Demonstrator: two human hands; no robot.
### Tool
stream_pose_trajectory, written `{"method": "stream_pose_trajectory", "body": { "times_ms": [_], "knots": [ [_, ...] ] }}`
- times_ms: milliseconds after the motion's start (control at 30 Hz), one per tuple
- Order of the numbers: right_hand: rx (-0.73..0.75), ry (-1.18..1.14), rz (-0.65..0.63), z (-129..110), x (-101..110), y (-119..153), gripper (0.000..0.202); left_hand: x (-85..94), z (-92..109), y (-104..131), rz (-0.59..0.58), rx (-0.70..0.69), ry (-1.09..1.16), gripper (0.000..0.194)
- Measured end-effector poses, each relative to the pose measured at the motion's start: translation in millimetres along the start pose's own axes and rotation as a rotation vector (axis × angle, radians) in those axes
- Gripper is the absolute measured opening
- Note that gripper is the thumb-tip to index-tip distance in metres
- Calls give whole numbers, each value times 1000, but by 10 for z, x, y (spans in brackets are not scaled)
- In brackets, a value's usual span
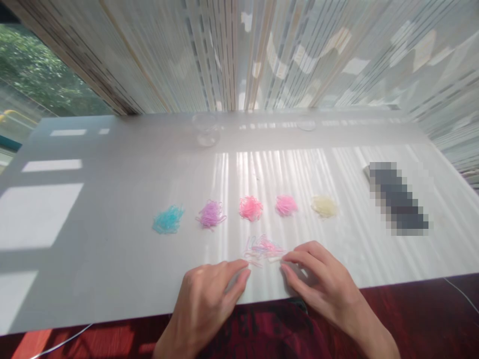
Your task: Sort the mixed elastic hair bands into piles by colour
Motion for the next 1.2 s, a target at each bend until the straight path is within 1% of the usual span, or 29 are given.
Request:
{"method": "stream_pose_trajectory", "body": {
  "times_ms": [167, 333, 400, 500, 733, 933, 1033, 1200],
  "knots": [
    [-5, -12, -45, 0, -103, -10, 11, -54, 69, -8, 11, -4, 76, 14],
    [-21, 3, -69, 30, -150, -28, 11, -205, 128, -46, -24, 15, 78, 13],
    [-20, 5, -75, 36, -161, -37, 10, -237, 154, -76, -24, 14, 89, 13],
    [-2, 15, -65, 17, -156, -51, 11, -242, 179, -133, -4, 13, 87, 15],
    [33, -8, -7, -4, -61, -25, 12, -336, 254, -193, -27, -12, 38, 20],
    [9, 6, -42, 57, -89, 9, 12, -418, 286, -185, -61, -22, 40, 23],
    [28, 28, -54, 38, -113, -3, 11, -434, 287, -186, -72, -16, 46, 24],
    [53, 13, -49, 25, -98, -9, 10, -385, 291, -191, -31, -6, 63, 19]
  ]
}}
Point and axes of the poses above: each hand's wrist, its own y-axis away from the middle knuckle, its own x-axis out of the back of the hand, z = x × y, the point moved 10 cm from there along -y, towards the middle knuckle, and after that the axes turned 5 degrees about y, right-handed, at the moved point
